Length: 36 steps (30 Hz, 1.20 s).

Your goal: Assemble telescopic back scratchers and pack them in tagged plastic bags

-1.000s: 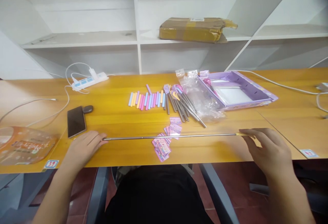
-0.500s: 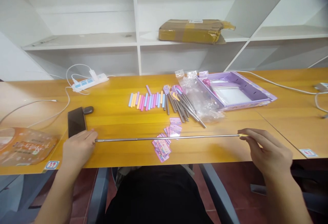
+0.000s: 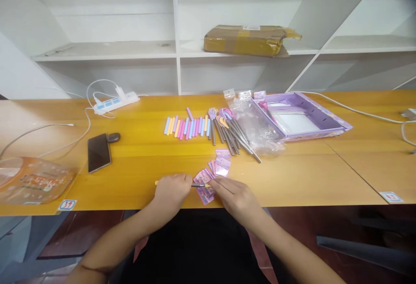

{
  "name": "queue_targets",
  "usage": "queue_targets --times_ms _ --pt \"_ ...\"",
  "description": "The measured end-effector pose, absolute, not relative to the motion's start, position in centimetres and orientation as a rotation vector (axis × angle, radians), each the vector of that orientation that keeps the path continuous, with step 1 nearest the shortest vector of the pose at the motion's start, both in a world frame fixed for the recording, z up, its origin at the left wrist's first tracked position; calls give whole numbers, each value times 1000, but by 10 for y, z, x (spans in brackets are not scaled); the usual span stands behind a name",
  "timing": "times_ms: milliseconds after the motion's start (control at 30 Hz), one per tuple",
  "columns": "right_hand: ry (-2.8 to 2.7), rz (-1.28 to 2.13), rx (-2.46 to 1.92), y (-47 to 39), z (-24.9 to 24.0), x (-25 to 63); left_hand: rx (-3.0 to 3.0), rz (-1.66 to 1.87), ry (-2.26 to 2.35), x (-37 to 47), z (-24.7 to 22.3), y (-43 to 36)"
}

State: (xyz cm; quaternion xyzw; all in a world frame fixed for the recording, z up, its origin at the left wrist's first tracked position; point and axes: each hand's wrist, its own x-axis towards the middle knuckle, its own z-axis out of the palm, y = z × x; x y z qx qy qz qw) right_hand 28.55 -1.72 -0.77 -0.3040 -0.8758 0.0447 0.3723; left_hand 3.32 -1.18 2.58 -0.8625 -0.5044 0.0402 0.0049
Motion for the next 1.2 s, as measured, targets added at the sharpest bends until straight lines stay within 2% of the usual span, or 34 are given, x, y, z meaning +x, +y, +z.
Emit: queue_targets --times_ms 200,433,667,900,1067,1200 --pt "-2210 126 -812 -12 -19 276 -2692 11 -1592 26 2 -7" --pt "-2162 502 -881 -5 -20 288 -2685 -202 -1578 21 -15 -3" --pt "-2155 640 -881 -5 -19 291 -2730 -31 -1685 24 -6 -2" --pt "-2124 533 -869 -10 -3 294 -2637 155 -1767 7 29 -15" --pt "-2023 515 -1001 -9 17 356 -2476 139 -1846 -32 47 -22" --pt "-1904 490 -1249 -20 7 441 -2473 100 -1795 -74 53 -24"
